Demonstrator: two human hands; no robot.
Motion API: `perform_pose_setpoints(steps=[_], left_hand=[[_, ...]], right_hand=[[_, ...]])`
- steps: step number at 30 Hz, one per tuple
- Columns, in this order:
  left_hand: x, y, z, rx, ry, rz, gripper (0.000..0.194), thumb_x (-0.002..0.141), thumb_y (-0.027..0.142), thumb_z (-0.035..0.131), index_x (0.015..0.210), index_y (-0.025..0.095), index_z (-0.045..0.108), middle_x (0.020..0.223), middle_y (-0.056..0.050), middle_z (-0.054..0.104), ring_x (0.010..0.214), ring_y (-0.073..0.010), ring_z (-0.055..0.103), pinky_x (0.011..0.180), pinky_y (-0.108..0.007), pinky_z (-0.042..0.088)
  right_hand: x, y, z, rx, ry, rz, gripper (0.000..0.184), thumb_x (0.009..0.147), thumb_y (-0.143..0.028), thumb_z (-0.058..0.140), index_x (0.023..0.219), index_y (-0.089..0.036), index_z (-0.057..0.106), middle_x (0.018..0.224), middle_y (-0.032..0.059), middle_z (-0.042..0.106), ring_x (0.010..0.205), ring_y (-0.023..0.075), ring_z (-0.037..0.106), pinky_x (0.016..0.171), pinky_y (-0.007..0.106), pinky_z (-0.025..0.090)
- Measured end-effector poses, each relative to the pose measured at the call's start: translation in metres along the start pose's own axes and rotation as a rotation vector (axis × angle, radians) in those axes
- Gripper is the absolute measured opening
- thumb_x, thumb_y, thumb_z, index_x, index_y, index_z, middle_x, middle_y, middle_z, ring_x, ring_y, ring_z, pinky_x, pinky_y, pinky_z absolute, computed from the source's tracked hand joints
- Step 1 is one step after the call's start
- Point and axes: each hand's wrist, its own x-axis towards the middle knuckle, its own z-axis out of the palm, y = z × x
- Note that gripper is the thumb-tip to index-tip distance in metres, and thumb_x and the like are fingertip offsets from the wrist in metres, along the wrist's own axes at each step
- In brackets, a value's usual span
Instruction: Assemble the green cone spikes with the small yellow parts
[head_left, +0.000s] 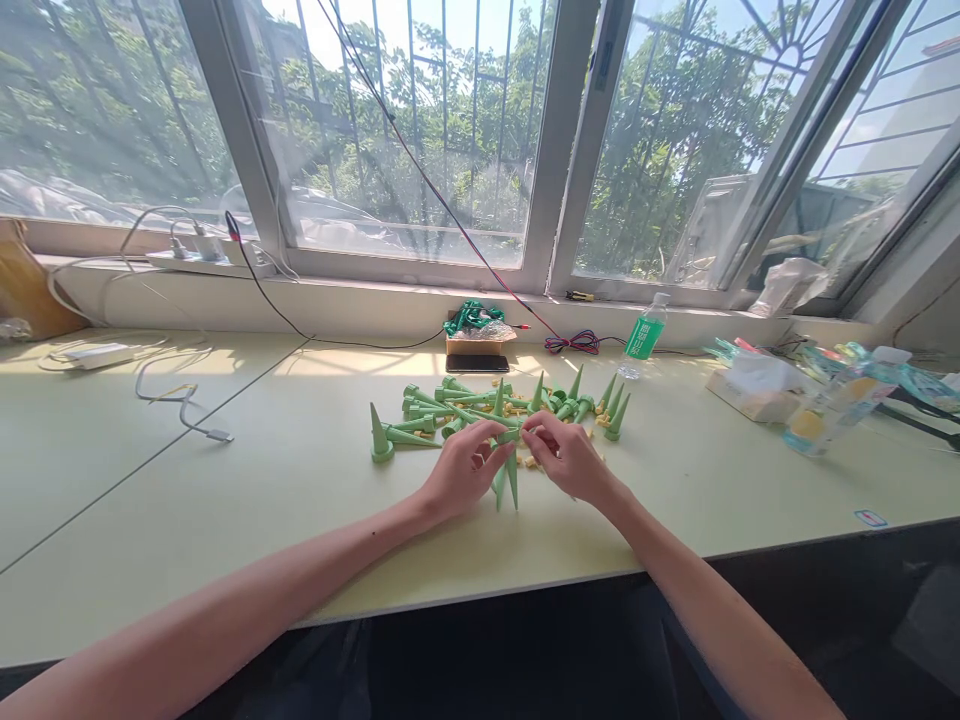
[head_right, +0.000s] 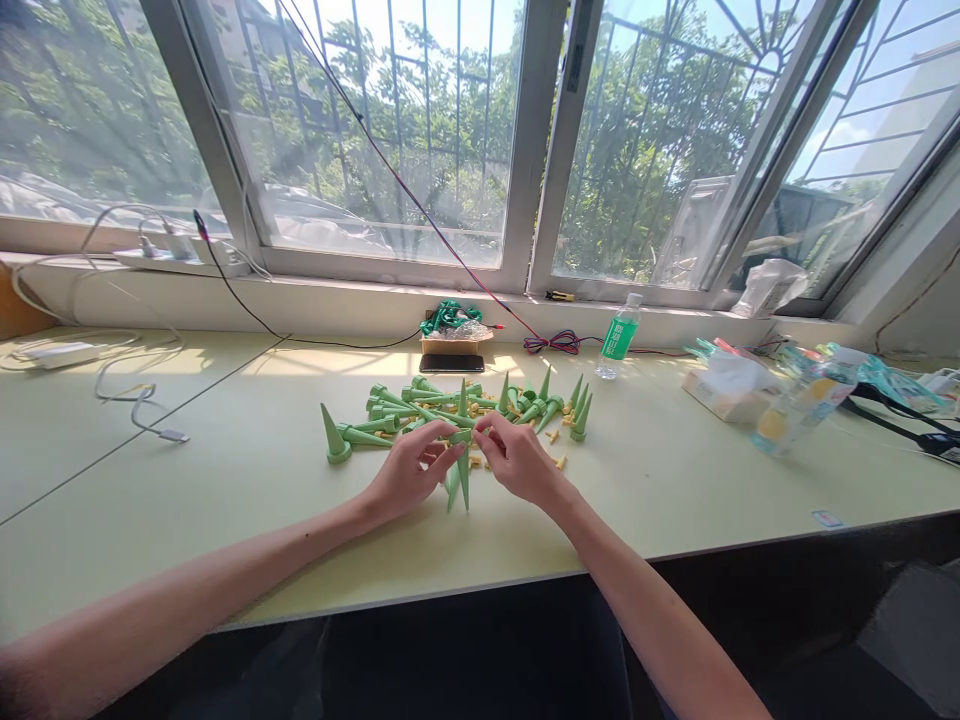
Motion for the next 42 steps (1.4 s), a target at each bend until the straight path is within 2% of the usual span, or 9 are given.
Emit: perform_pose_setpoints(steps=[4,11,19,23,26,36,40,42], left_hand=[[0.0009,0.0028,-0.0003,-0.106,-0.013,-0.073,0.025,0.09,0.041,0.057,0.094,0.017,0.058,0.076,0.0,0.055,0.053,-0.0078,0.052,0.044,-0.019,0.046],[0.0014,0.0066,-0.002,-0.208,-0.016,-0.193,0.03,0.088,0.046,0.06,0.095,0.017,0.057,0.057,0.005,0.049,0.043,-0.0081,0.048,0.037,-0.017,0.037],[0.0012,0.0039,-0.0015,-0.141,0.0,-0.138,0.03,0.089,0.046,0.058,0.094,0.016,0.057,0.059,0.004,0.051,0.046,-0.0084,0.05,0.041,-0.018,0.041],[0.0012,0.0026,-0.0011,-0.078,0.019,-0.081,0.027,0.09,0.043,0.057,0.095,0.017,0.057,0.064,0.003,0.054,0.049,-0.0085,0.052,0.044,-0.02,0.046],[0.0006,0.0013,-0.0004,-0.045,0.013,-0.059,0.025,0.09,0.041,0.056,0.096,0.016,0.058,0.067,0.002,0.056,0.049,-0.0082,0.052,0.044,-0.019,0.046],[-0.0006,0.0014,0.0001,-0.02,0.024,0.0,0.02,0.091,0.036,0.055,0.094,0.017,0.058,0.079,-0.001,0.058,0.053,-0.0071,0.053,0.044,-0.018,0.046],[0.0003,0.0023,-0.0006,-0.041,0.036,-0.022,0.021,0.09,0.038,0.056,0.094,0.017,0.056,0.07,0.002,0.055,0.05,-0.0074,0.051,0.044,-0.019,0.045],[0.0008,0.0033,-0.0011,-0.075,0.033,-0.061,0.022,0.091,0.039,0.056,0.094,0.017,0.056,0.063,0.004,0.052,0.048,-0.0076,0.05,0.043,-0.018,0.043]], right_hand=[[-0.0004,0.0013,-0.0001,-0.046,0.003,-0.049,0.016,0.098,-0.032,0.047,0.099,-0.02,0.058,0.06,-0.0041,0.051,0.05,0.011,0.044,0.054,0.023,0.038],[-0.0014,0.0089,0.0016,-0.063,-0.046,-0.093,0.02,0.095,-0.028,0.052,0.111,-0.019,0.059,0.073,0.0008,0.062,0.058,0.013,0.052,0.061,0.025,0.044],[0.0007,0.0071,0.0007,-0.067,-0.058,-0.081,0.016,0.097,-0.026,0.05,0.1,-0.017,0.061,0.07,0.0008,0.061,0.059,0.0123,0.051,0.061,0.023,0.041],[0.0006,0.0049,-0.0004,-0.078,-0.129,-0.056,0.025,0.1,-0.027,0.042,0.081,-0.018,0.056,0.063,-0.0012,0.054,0.056,0.0111,0.046,0.058,0.023,0.036],[0.0004,0.005,-0.0008,-0.081,-0.158,-0.022,0.03,0.1,-0.026,0.038,0.073,-0.019,0.05,0.059,-0.0024,0.05,0.053,0.0107,0.044,0.057,0.024,0.034],[0.0015,0.0012,-0.0025,-0.017,-0.153,0.019,0.04,0.102,-0.032,0.034,0.067,-0.018,0.048,0.056,-0.0029,0.049,0.051,0.0096,0.045,0.057,0.024,0.035],[0.0019,0.001,-0.0017,-0.019,-0.117,0.003,0.04,0.103,-0.034,0.035,0.069,-0.018,0.05,0.056,-0.0033,0.048,0.052,0.0098,0.044,0.057,0.024,0.035],[0.0015,0.0009,-0.0012,-0.022,-0.084,-0.013,0.034,0.101,-0.036,0.04,0.075,-0.018,0.054,0.059,-0.0031,0.05,0.053,0.0102,0.044,0.056,0.024,0.036]])
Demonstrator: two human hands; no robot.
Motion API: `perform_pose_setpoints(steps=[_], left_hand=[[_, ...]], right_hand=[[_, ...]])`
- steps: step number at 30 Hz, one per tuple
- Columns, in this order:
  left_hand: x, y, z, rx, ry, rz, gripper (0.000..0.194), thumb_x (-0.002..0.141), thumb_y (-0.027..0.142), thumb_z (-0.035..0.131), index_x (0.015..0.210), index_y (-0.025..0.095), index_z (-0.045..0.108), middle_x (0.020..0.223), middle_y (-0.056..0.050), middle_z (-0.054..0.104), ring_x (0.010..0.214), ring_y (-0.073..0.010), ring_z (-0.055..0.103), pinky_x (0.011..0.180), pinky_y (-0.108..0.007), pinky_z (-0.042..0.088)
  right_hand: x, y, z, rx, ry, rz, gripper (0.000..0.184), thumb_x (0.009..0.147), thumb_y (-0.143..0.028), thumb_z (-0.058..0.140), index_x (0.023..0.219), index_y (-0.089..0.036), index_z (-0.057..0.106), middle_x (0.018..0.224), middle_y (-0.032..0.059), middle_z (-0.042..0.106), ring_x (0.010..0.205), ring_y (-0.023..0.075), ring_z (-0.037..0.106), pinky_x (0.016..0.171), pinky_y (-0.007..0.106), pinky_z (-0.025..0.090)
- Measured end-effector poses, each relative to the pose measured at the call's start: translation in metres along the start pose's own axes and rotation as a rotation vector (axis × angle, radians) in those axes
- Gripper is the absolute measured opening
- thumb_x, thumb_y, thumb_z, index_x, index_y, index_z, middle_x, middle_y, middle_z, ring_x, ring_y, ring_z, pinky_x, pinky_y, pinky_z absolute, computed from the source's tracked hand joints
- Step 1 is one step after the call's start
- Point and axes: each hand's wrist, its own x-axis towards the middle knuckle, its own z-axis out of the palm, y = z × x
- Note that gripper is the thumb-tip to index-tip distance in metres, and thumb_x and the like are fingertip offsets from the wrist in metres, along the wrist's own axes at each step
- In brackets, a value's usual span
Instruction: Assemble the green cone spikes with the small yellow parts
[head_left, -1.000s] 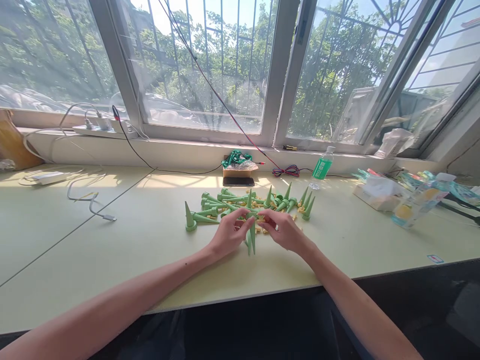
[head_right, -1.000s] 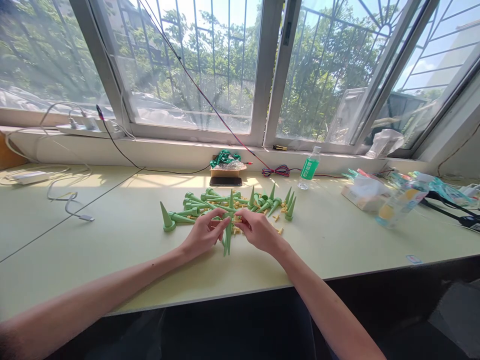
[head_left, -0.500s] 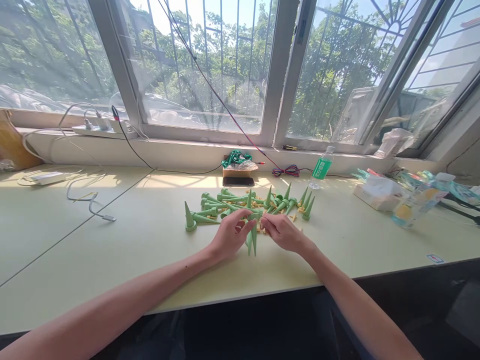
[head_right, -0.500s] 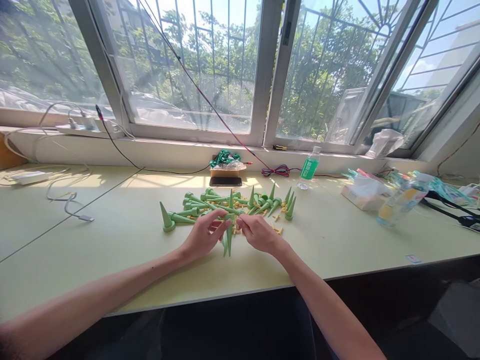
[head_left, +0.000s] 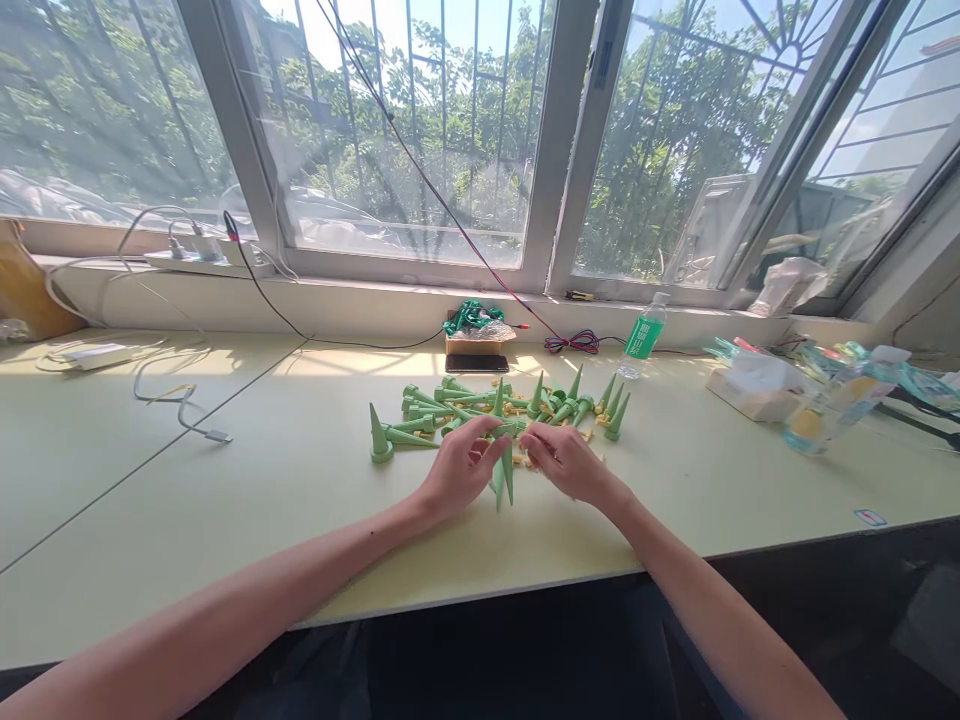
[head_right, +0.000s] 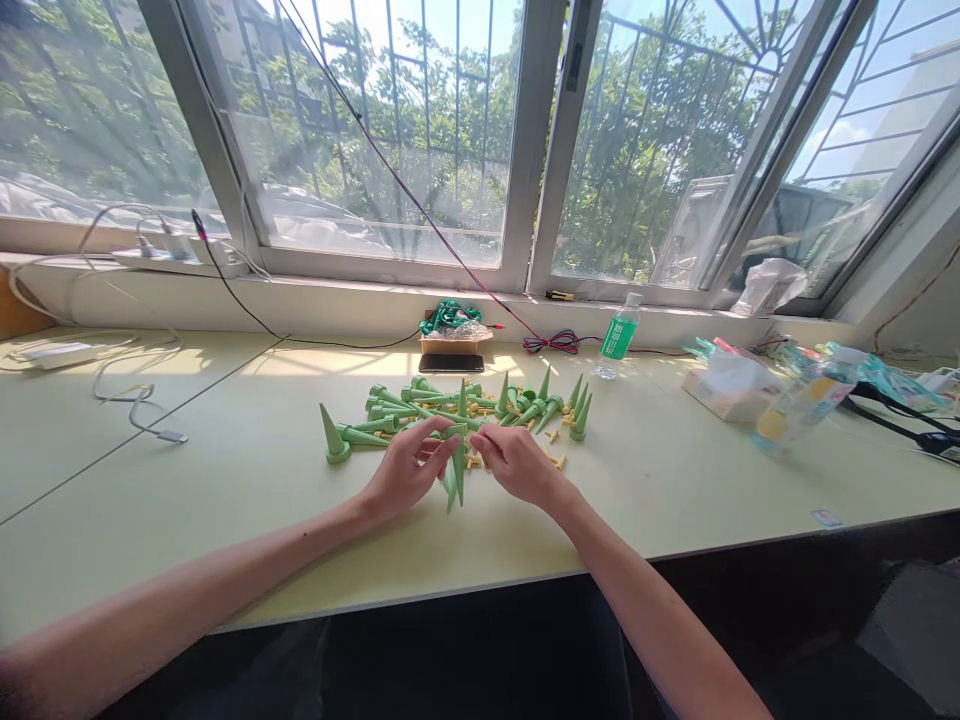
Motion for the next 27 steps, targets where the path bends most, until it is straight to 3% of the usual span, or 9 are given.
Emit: perform_pose_setpoints(steps=[3,6,9,17,21,27], left_hand=[[0.0004,0.0012,-0.0007,-0.079,-0.015,-0.076,0.025,0.092,0.042,0.054,0.092,0.018,0.053,0.055,0.006,0.046,0.044,-0.0074,0.047,0.041,-0.017,0.039],[0.0009,0.0004,-0.0012,-0.146,-0.032,-0.128,0.027,0.093,0.046,0.053,0.09,0.019,0.051,0.052,0.007,0.045,0.042,-0.0075,0.046,0.039,-0.017,0.037],[0.0017,-0.0018,-0.0016,-0.17,-0.046,-0.154,0.03,0.093,0.048,0.052,0.09,0.019,0.05,0.051,0.007,0.043,0.042,-0.0085,0.047,0.038,-0.017,0.037],[0.0026,-0.0035,-0.002,-0.156,-0.058,-0.128,0.032,0.091,0.05,0.055,0.09,0.017,0.053,0.058,0.006,0.045,0.045,-0.0081,0.049,0.038,-0.017,0.038],[0.0,-0.0012,-0.0003,-0.042,-0.062,-0.036,0.03,0.09,0.046,0.056,0.094,0.016,0.056,0.062,0.004,0.048,0.048,-0.0075,0.048,0.042,-0.018,0.042],[-0.0033,0.0004,0.0011,0.146,-0.046,0.122,0.022,0.092,0.037,0.054,0.093,0.016,0.061,0.076,-0.001,0.058,0.056,-0.0077,0.049,0.049,-0.019,0.046]], right_hand=[[-0.001,-0.0002,0.0006,0.022,0.046,-0.026,0.017,0.096,-0.035,0.052,0.095,-0.019,0.059,0.065,-0.0023,0.056,0.056,0.0114,0.049,0.057,0.024,0.041],[-0.0017,0.0012,0.0011,0.032,0.066,-0.057,0.021,0.092,-0.032,0.059,0.109,-0.02,0.058,0.075,0.0005,0.063,0.06,0.013,0.056,0.059,0.025,0.046],[-0.0015,0.0043,0.0017,0.005,0.077,-0.091,0.02,0.093,-0.03,0.058,0.11,-0.02,0.059,0.084,0.0032,0.066,0.065,0.0142,0.059,0.063,0.026,0.048],[-0.0017,0.0053,0.0012,-0.087,0.043,-0.104,0.016,0.098,-0.032,0.05,0.097,-0.019,0.06,0.077,0.0018,0.063,0.064,0.0132,0.054,0.063,0.024,0.041],[-0.0015,0.0039,0.0006,-0.133,0.034,-0.077,0.032,0.101,-0.031,0.04,0.073,-0.019,0.049,0.061,-0.0022,0.049,0.054,0.0109,0.04,0.056,0.024,0.031],[-0.002,0.0001,0.0011,-0.149,0.043,-0.031,0.036,0.101,-0.029,0.035,0.065,-0.021,0.036,0.055,-0.0037,0.039,0.051,0.0109,0.034,0.054,0.026,0.026]])
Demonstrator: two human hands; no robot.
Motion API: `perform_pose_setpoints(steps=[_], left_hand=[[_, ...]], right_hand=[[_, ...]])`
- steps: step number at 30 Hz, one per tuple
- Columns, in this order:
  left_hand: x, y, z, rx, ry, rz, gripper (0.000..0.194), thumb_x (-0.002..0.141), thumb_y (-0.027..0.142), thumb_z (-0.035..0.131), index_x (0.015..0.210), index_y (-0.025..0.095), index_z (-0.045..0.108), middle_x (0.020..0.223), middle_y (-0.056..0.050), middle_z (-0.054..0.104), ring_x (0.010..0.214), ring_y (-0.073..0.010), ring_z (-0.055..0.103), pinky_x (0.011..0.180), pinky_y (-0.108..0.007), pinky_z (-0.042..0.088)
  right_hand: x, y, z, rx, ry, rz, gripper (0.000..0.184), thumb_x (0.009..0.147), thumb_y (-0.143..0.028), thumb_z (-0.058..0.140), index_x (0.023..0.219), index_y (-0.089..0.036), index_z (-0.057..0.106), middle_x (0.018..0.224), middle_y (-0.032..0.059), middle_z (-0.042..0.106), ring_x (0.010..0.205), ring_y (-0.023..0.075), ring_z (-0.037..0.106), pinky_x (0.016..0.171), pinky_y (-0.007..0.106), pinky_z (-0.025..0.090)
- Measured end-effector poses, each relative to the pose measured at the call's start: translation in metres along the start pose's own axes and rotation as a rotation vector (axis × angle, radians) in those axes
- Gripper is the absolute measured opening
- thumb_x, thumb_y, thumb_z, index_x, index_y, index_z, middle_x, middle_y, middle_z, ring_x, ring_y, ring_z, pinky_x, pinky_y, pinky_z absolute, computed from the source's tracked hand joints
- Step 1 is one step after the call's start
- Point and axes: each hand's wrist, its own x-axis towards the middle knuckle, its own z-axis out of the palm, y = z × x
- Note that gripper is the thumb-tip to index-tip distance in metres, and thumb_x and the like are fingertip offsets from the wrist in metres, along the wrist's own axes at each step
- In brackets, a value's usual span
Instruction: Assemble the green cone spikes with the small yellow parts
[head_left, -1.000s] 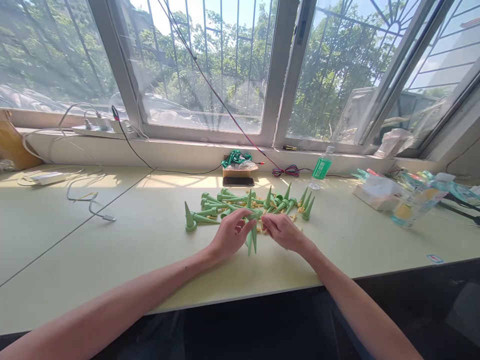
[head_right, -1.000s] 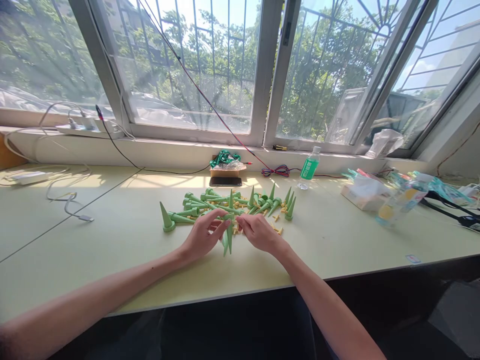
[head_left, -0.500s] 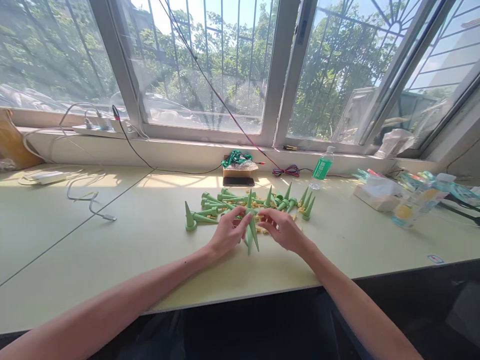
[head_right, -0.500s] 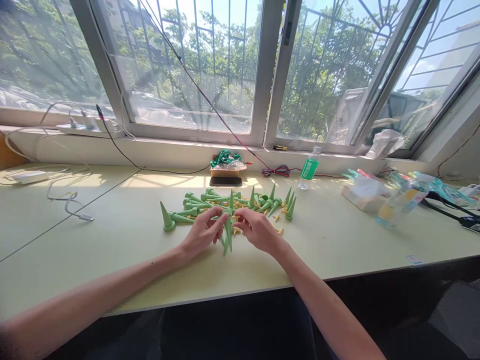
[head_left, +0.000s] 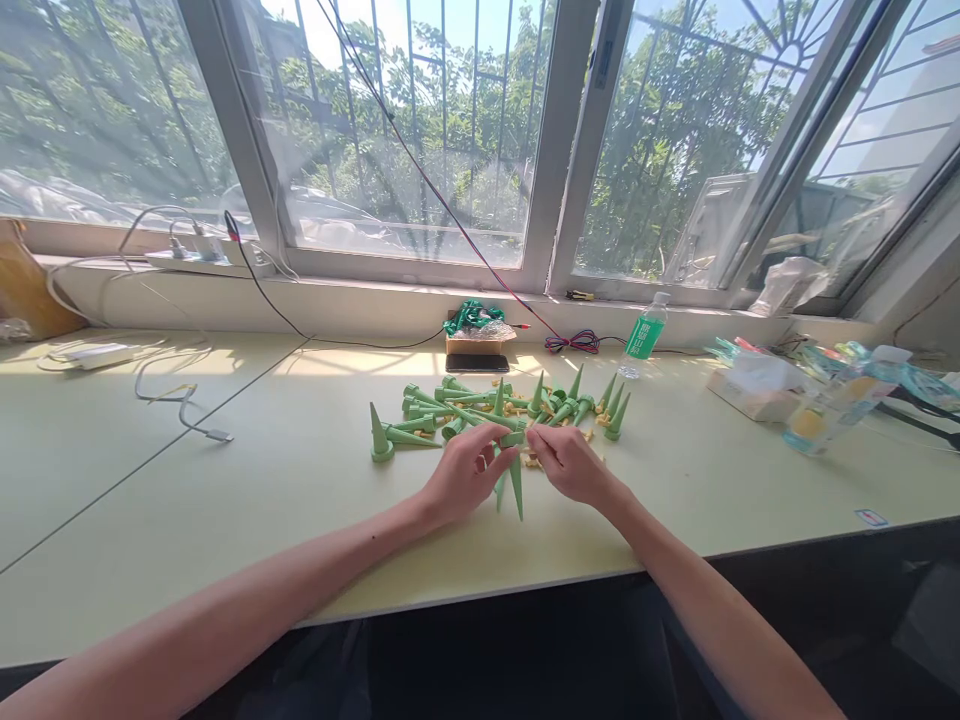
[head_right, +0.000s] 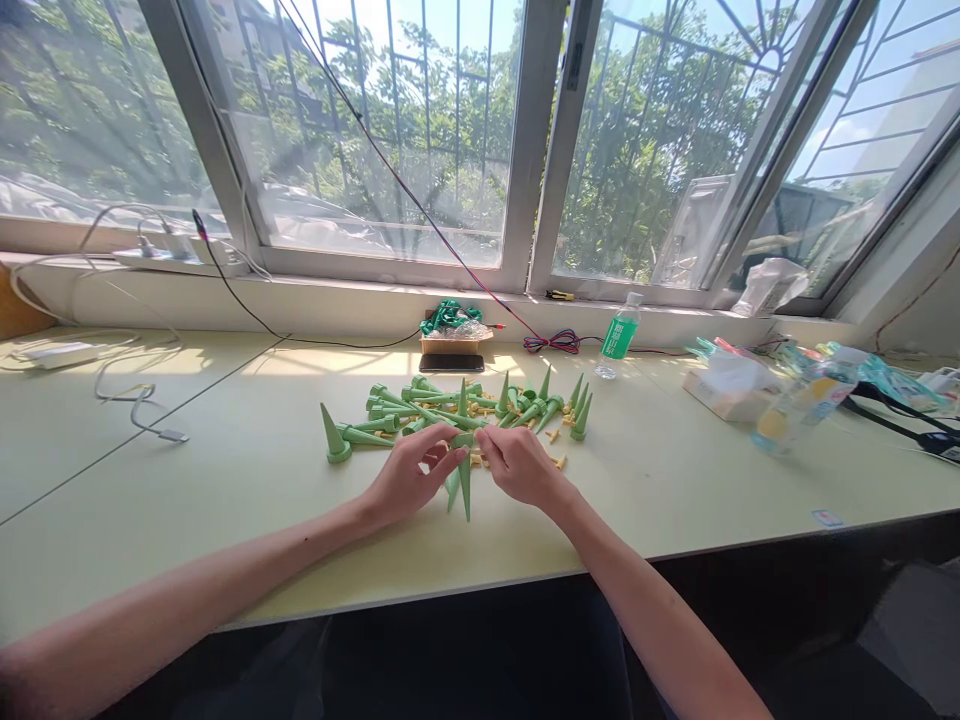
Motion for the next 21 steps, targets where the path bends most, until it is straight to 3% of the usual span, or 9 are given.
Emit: perform_pose_setpoints(steps=[4,8,13,15,21], left_hand=[[-0.001,-0.0004,0.0007,0.039,-0.009,0.078,0.018,0.092,0.033,0.054,0.095,0.017,0.061,0.08,-0.002,0.059,0.057,-0.0079,0.05,0.051,-0.019,0.046],[0.0,-0.0009,0.0009,0.018,0.003,0.037,0.017,0.091,0.033,0.055,0.092,0.017,0.061,0.082,-0.003,0.06,0.058,-0.0078,0.05,0.05,-0.019,0.046],[0.0029,-0.0009,-0.0003,-0.1,0.031,-0.077,0.022,0.091,0.038,0.057,0.091,0.016,0.058,0.075,0.0,0.056,0.052,-0.0066,0.048,0.045,-0.018,0.044],[0.0039,-0.0001,-0.0012,-0.168,0.022,-0.127,0.024,0.09,0.04,0.057,0.091,0.016,0.057,0.071,0.001,0.054,0.05,-0.007,0.049,0.043,-0.017,0.042],[0.0044,0.0005,-0.0022,-0.211,0.018,-0.203,0.028,0.089,0.044,0.058,0.09,0.016,0.057,0.058,0.004,0.05,0.045,-0.0079,0.048,0.039,-0.017,0.039]], right_hand=[[0.0007,-0.0007,-0.0002,0.0,-0.02,0.018,0.038,0.1,-0.028,0.035,0.063,-0.02,0.036,0.054,-0.0033,0.04,0.05,0.0108,0.035,0.054,0.027,0.027],[0.0012,0.0001,-0.0002,0.012,0.015,0.027,0.039,0.1,-0.032,0.038,0.062,-0.02,0.04,0.053,-0.0041,0.038,0.05,0.0105,0.033,0.053,0.026,0.027],[0.001,-0.0009,-0.0006,0.132,0.056,0.029,0.015,0.097,-0.032,0.049,0.096,-0.019,0.057,0.066,-0.0023,0.056,0.054,0.0108,0.047,0.055,0.023,0.038],[0.0008,-0.0002,0.0,0.141,0.052,0.009,0.017,0.095,-0.031,0.053,0.106,-0.019,0.058,0.074,0.0007,0.062,0.059,0.0124,0.053,0.059,0.024,0.043],[0.0007,0.0071,0.003,0.122,0.019,-0.031,0.019,0.094,-0.028,0.055,0.111,-0.019,0.06,0.087,0.0057,0.067,0.071,0.0165,0.06,0.065,0.027,0.047]])
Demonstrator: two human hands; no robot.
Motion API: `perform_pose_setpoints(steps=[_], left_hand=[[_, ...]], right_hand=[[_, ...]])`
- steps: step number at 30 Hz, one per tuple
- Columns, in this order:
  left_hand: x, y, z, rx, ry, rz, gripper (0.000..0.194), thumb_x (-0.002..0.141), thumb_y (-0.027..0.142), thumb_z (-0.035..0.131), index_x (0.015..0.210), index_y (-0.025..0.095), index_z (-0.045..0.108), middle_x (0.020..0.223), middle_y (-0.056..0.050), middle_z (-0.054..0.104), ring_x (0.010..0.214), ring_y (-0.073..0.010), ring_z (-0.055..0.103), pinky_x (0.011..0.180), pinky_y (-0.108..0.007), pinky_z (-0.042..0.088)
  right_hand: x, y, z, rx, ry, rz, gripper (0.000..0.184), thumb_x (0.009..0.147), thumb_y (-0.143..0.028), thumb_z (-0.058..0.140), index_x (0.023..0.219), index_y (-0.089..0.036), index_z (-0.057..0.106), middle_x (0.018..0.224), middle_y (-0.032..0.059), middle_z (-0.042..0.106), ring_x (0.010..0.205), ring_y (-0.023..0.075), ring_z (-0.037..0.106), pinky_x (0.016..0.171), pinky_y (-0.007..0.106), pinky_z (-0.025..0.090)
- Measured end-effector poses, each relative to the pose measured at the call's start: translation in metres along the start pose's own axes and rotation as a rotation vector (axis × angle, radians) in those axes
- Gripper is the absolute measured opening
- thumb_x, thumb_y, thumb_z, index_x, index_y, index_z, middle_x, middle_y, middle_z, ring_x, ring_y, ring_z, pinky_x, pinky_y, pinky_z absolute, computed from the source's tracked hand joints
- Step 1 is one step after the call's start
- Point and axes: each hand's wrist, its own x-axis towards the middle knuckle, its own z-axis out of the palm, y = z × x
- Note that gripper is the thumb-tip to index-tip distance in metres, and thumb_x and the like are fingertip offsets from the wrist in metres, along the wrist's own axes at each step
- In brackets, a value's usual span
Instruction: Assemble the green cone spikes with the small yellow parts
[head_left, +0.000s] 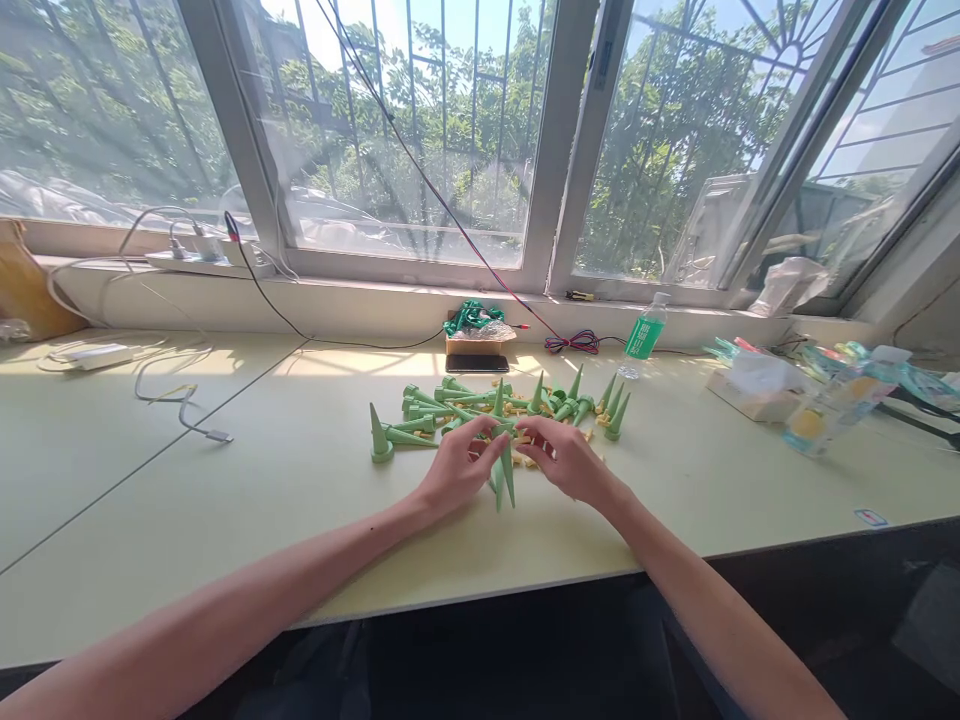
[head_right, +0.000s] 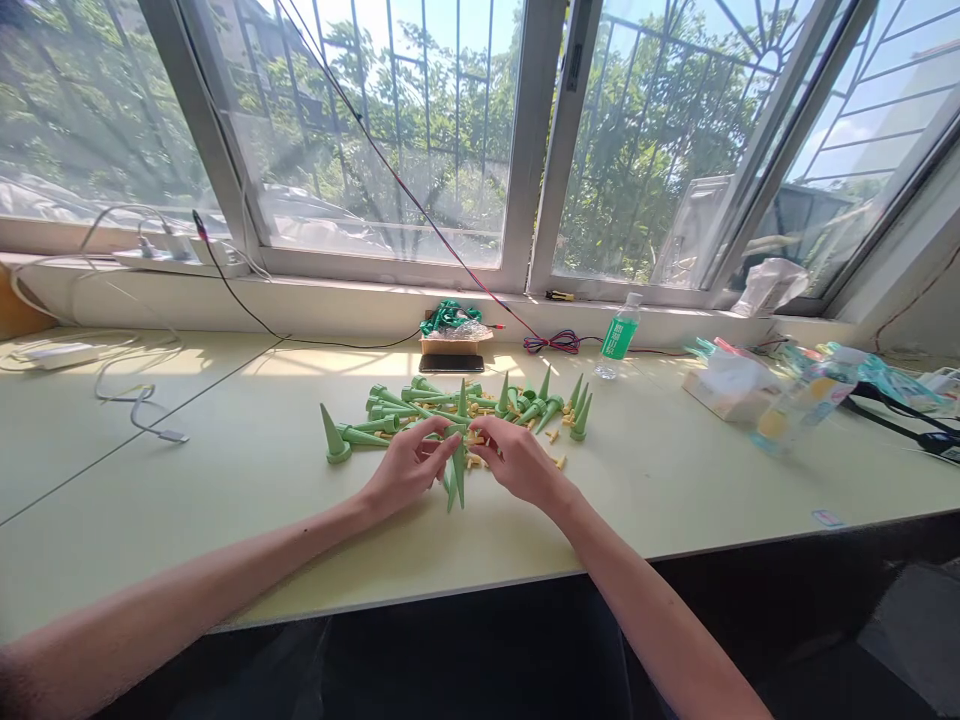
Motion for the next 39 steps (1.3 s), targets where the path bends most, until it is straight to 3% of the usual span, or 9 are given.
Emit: perform_pose_setpoints(steps=[9,17,20,29,35,39], left_hand=[[-0.0007,-0.0019,0.0002,0.075,0.019,0.08,0.029,0.09,0.045,0.056,0.094,0.016,0.058,0.058,0.004,0.05,0.045,-0.0079,0.049,0.042,-0.019,0.044],[-0.0015,-0.005,0.0019,0.199,0.046,0.157,0.023,0.091,0.039,0.056,0.094,0.016,0.06,0.076,-0.001,0.06,0.054,-0.0078,0.052,0.047,-0.019,0.046],[-0.0024,-0.0053,0.0021,0.227,0.049,0.213,0.022,0.092,0.038,0.054,0.095,0.017,0.06,0.083,-0.002,0.062,0.057,-0.0081,0.053,0.048,-0.019,0.046],[-0.0028,-0.0055,0.0008,0.252,0.026,0.236,0.019,0.093,0.035,0.053,0.096,0.017,0.059,0.087,-0.003,0.061,0.06,-0.0082,0.053,0.048,-0.017,0.045],[-0.0014,-0.0069,0.0013,0.222,0.026,0.2,0.02,0.092,0.036,0.054,0.092,0.017,0.058,0.083,-0.002,0.059,0.057,-0.0075,0.052,0.048,-0.018,0.045],[-0.0001,-0.0047,0.0015,0.131,0.024,0.109,0.023,0.09,0.039,0.057,0.092,0.016,0.057,0.074,0.0,0.056,0.054,-0.008,0.051,0.045,-0.018,0.043]], right_hand=[[0.0015,-0.0042,-0.0011,-0.033,-0.054,-0.005,0.019,0.098,-0.028,0.046,0.091,-0.018,0.06,0.079,0.0038,0.064,0.069,0.0148,0.055,0.065,0.026,0.042],[0.0015,-0.0054,-0.0031,-0.039,-0.118,0.021,0.032,0.1,-0.028,0.038,0.071,-0.02,0.043,0.059,-0.0042,0.04,0.054,0.0109,0.034,0.055,0.025,0.029],[0.0014,-0.0045,-0.0034,-0.044,-0.124,0.032,0.036,0.101,-0.031,0.036,0.067,-0.02,0.04,0.057,-0.0048,0.037,0.053,0.0106,0.03,0.053,0.025,0.027],[0.0015,-0.0036,-0.0023,-0.056,-0.129,0.075,0.041,0.102,-0.032,0.035,0.067,-0.018,0.051,0.059,-0.0008,0.054,0.054,0.0112,0.047,0.059,0.025,0.033],[0.0017,-0.0044,-0.0027,-0.063,-0.091,0.066,0.042,0.102,-0.035,0.035,0.066,-0.018,0.049,0.056,-0.0027,0.048,0.052,0.0104,0.042,0.056,0.025,0.031],[0.0014,-0.0079,-0.0036,-0.033,-0.045,0.077,0.03,0.1,-0.036,0.044,0.079,-0.018,0.055,0.059,-0.0037,0.05,0.052,0.0103,0.043,0.054,0.024,0.033]])
